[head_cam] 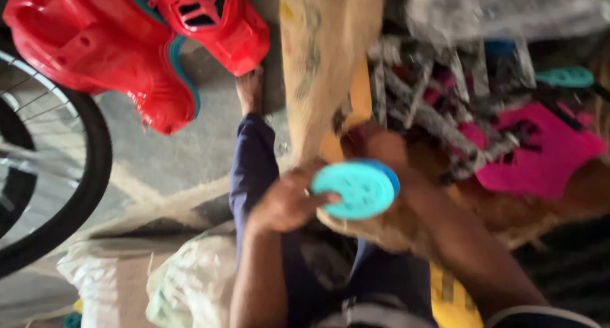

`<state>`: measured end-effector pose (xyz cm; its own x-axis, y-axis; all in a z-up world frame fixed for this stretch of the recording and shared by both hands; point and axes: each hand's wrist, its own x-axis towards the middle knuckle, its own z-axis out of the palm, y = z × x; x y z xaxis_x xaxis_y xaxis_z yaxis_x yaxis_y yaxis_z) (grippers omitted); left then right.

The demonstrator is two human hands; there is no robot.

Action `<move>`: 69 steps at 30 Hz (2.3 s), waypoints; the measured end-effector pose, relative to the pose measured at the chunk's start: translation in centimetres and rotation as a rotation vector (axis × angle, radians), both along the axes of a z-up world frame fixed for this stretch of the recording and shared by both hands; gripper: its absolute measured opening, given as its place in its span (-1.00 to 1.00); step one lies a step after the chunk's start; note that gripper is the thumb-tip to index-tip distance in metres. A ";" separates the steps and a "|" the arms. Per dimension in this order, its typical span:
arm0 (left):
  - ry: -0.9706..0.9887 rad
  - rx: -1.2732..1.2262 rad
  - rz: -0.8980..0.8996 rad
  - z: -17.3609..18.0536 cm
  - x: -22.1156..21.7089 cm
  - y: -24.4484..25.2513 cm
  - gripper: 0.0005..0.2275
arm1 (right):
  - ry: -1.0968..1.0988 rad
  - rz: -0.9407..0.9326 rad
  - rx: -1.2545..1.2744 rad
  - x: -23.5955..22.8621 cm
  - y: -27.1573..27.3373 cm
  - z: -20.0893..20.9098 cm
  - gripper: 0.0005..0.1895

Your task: The person retrieves colorful plastic wheel caps from a sack, then sits on the floor to attach them to small rubber tires using metal rods. The person uses pliers to secure the components and places the assembled wheels on the floor.

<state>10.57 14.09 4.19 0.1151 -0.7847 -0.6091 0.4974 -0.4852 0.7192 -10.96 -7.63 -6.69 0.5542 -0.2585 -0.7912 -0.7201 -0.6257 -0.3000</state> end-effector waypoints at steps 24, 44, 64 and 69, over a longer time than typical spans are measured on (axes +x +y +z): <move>-0.110 -0.210 0.501 24.7 -7.2 -6.2 -0.70 | -0.848 -0.729 0.397 1.6 -4.7 46.9 -0.77; -0.566 -0.397 0.289 34.3 -7.2 -11.0 -0.79 | -1.348 -1.103 0.304 -9.8 -7.7 51.9 -0.60; -1.772 -0.869 -0.015 42.0 -7.7 -12.7 -0.74 | -1.240 -1.423 0.738 -6.6 -6.5 53.9 -0.53; -1.373 -0.595 0.146 40.6 -8.4 -13.2 -0.64 | -1.295 -1.380 0.709 -6.2 -6.2 54.3 -0.45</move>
<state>2.17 0.87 44.75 0.4134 -0.8032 0.4289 -0.6912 0.0298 0.7221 -17.19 -13.85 47.59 0.5096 -0.8065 -0.2998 0.2798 0.4847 -0.8287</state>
